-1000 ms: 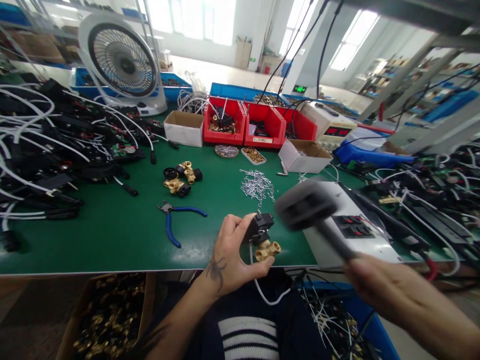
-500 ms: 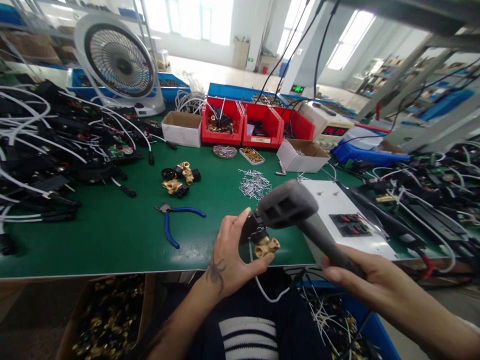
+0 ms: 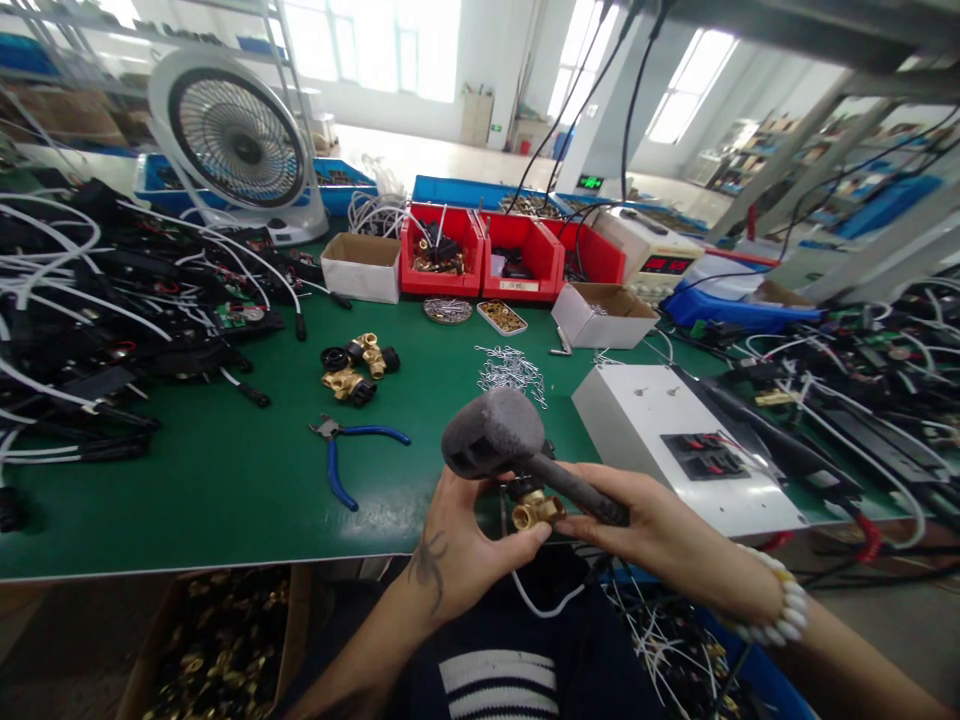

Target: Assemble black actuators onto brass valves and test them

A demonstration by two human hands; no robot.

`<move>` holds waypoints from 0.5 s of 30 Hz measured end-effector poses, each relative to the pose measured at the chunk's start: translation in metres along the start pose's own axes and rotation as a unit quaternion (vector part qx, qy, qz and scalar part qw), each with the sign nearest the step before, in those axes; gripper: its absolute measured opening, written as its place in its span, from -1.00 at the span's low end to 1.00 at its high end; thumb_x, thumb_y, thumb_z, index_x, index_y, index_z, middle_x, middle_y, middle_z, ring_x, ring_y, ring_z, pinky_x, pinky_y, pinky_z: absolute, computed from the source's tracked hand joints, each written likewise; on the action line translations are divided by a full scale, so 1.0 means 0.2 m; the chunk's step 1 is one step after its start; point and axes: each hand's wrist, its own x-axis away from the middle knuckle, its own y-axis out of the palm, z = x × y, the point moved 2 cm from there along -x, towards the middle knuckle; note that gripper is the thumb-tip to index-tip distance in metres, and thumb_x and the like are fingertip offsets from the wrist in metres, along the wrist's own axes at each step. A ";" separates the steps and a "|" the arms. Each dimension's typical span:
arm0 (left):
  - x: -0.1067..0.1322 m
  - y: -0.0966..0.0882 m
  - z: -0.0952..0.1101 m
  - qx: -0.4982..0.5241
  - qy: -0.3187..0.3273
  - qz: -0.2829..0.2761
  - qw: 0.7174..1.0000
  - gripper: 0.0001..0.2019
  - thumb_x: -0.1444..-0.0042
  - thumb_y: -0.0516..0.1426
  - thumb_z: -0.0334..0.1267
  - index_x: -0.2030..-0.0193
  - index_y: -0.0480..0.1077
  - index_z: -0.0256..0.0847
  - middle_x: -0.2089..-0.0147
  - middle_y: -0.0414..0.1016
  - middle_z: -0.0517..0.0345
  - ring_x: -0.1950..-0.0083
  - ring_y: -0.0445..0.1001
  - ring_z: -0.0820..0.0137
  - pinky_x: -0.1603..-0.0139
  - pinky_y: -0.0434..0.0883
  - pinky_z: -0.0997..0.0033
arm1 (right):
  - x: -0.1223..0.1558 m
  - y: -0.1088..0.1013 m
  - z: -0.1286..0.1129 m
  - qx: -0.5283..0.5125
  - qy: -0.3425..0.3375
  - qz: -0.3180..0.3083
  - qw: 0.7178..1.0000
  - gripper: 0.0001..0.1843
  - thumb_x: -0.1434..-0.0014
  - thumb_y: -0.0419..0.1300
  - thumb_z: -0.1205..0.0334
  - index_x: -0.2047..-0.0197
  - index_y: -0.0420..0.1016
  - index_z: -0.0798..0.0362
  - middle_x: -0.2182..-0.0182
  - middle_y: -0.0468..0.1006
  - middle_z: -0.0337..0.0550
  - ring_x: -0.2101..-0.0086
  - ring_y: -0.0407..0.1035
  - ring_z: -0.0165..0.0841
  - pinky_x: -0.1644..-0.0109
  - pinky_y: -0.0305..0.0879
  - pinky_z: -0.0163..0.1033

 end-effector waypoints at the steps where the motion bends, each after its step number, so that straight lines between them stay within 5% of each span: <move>1: 0.00 0.00 0.00 0.001 -0.001 0.001 1.000 -0.62 0.05 0.33 -0.24 0.09 0.34 -0.11 0.01 0.44 0.07 -0.04 0.46 0.16 -0.06 0.43 -0.02 | 0.00 0.00 0.00 -0.001 -0.003 -0.004 1.000 -0.62 -0.18 0.28 0.16 -0.07 0.56 0.02 0.06 0.65 -0.13 0.08 0.53 -0.20 -0.05 0.44 -0.17; 11: -0.01 -0.01 0.02 0.017 0.016 -0.012 1.000 -0.60 0.06 0.33 -0.26 0.07 0.35 -0.07 0.04 0.40 0.15 0.02 0.46 0.29 -0.01 0.50 0.22 | -0.01 0.01 0.03 -0.012 0.029 -0.017 0.999 -0.51 -0.14 0.34 0.11 -0.13 0.51 0.04 0.14 0.66 -0.20 0.16 0.53 -0.23 0.09 0.43 -0.24; 15: 0.00 -0.01 0.02 0.009 0.011 -0.016 1.000 -0.59 0.06 0.35 -0.23 0.06 0.36 -0.09 0.06 0.44 0.12 0.03 0.48 0.23 -0.09 0.46 0.05 | -0.01 0.00 0.01 -0.011 0.010 -0.045 0.999 -0.50 -0.17 0.33 0.08 -0.16 0.51 0.03 0.18 0.66 -0.21 0.20 0.52 -0.26 0.15 0.40 -0.29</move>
